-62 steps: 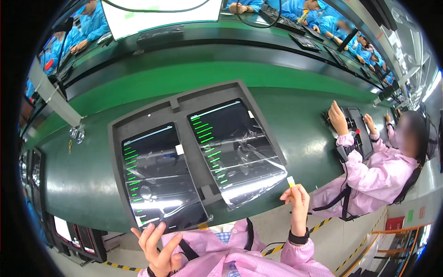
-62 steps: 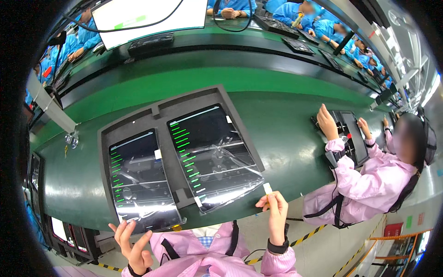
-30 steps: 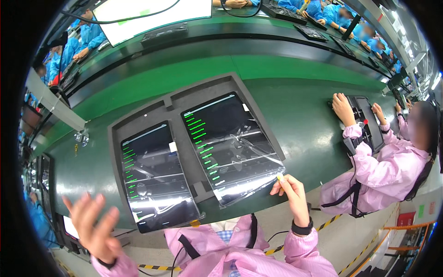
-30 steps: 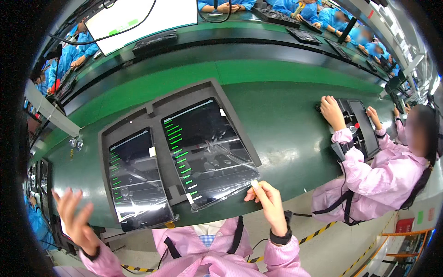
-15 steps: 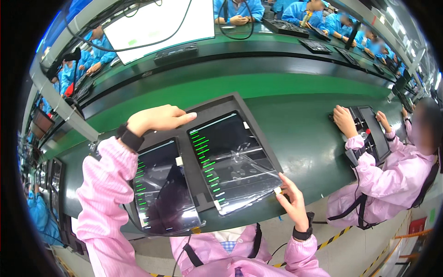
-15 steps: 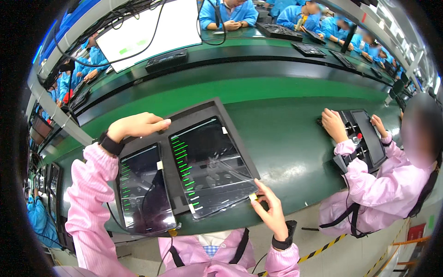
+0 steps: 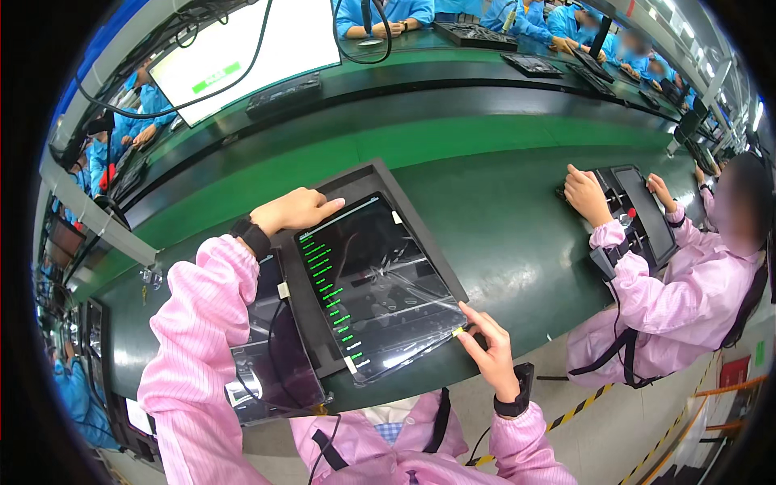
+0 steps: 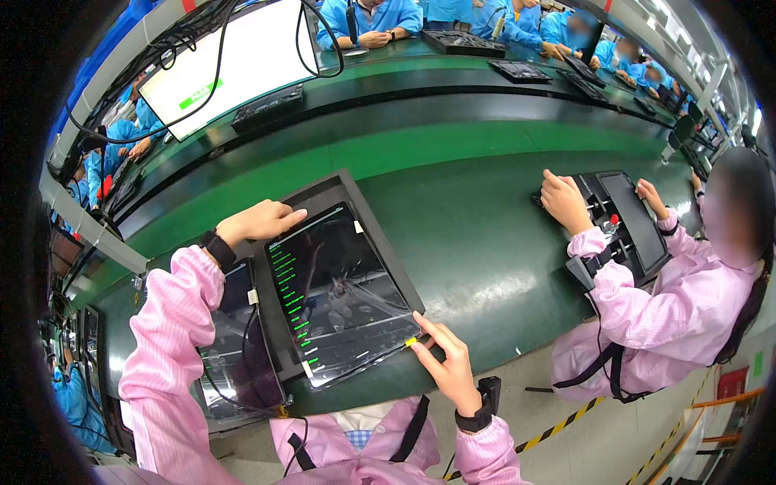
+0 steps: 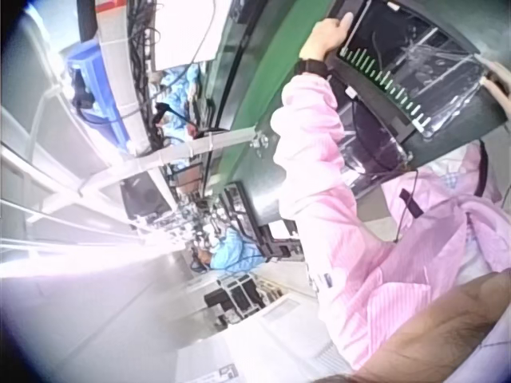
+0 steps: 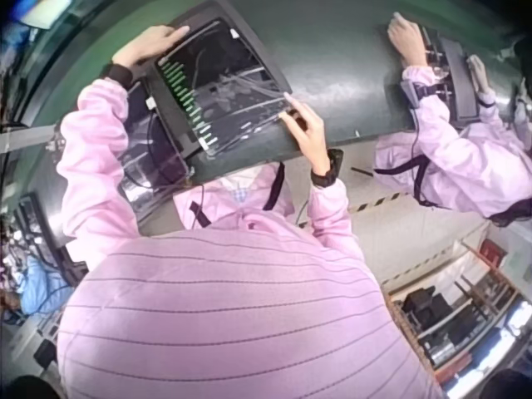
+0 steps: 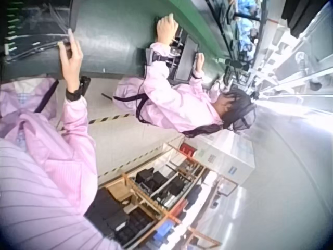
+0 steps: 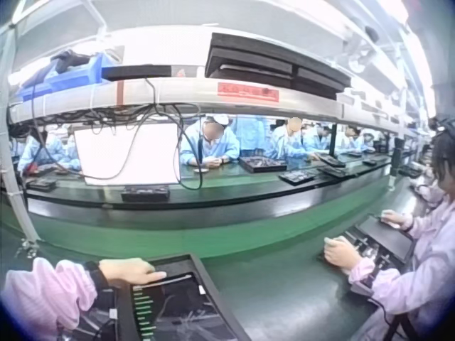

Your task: Testing and inspecting electronic panels or tablet screens on a factory assembly line.

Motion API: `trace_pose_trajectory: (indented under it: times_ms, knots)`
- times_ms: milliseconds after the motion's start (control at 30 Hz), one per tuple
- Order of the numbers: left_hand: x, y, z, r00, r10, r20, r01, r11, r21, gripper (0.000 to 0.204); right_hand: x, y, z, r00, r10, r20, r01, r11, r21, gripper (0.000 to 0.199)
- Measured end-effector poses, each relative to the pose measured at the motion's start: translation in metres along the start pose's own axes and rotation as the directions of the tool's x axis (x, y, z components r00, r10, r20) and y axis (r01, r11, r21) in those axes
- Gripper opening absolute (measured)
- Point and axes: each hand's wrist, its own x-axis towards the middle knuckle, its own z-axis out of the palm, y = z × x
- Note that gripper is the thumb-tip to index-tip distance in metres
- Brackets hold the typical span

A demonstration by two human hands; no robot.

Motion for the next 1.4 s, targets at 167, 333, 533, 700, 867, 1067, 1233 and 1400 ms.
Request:
trace_pose_trajectory:
  times_ms: [167,333,533,700,867,1067,1233,1400]
  knots:
    - [0.003,0.007,-0.001,1.0,-0.009,-0.027,0.009,1.0,0.021,0.069,-0.001,0.001,0.005,0.996,0.048,-0.076,-0.046,0.999,0.028,0.048]
    - [0.005,0.009,-0.003,0.999,-0.009,-0.039,0.011,0.999,0.04,0.07,-0.001,0.002,0.005,0.997,0.022,-0.073,-0.019,0.999,0.038,0.048]
    - [0.007,0.013,-0.006,0.998,-0.062,-0.005,0.062,0.998,0.002,0.077,0.0,0.003,0.009,0.991,-0.026,-0.131,0.021,0.999,-0.044,0.045]
    - [0.009,0.015,-0.007,0.997,-0.072,0.026,0.07,0.996,0.056,0.085,-0.002,0.004,0.013,0.987,-0.016,-0.162,0.011,0.999,-0.031,0.044]
    - [0.01,0.012,-0.003,1.0,-0.025,-0.006,0.025,0.999,0.043,0.087,-0.004,0.006,0.015,0.988,-0.002,-0.157,-0.004,0.999,-0.035,0.045]
    - [0.009,0.009,-0.006,0.999,-0.038,0.029,0.037,0.999,0.01,0.084,-0.004,0.007,0.015,0.987,-0.012,-0.161,0.006,0.999,-0.039,0.044]
    - [-0.018,0.018,-0.02,1.0,0.0,-0.032,0.001,0.999,0.045,0.078,0.0,0.009,0.013,0.989,0.059,-0.134,-0.042,0.991,0.125,0.042]
    - [-0.09,0.022,-0.055,0.938,0.238,-0.253,-0.232,0.971,0.055,0.052,0.006,-0.014,0.002,0.972,-0.129,-0.196,0.09,0.977,-0.194,0.033]
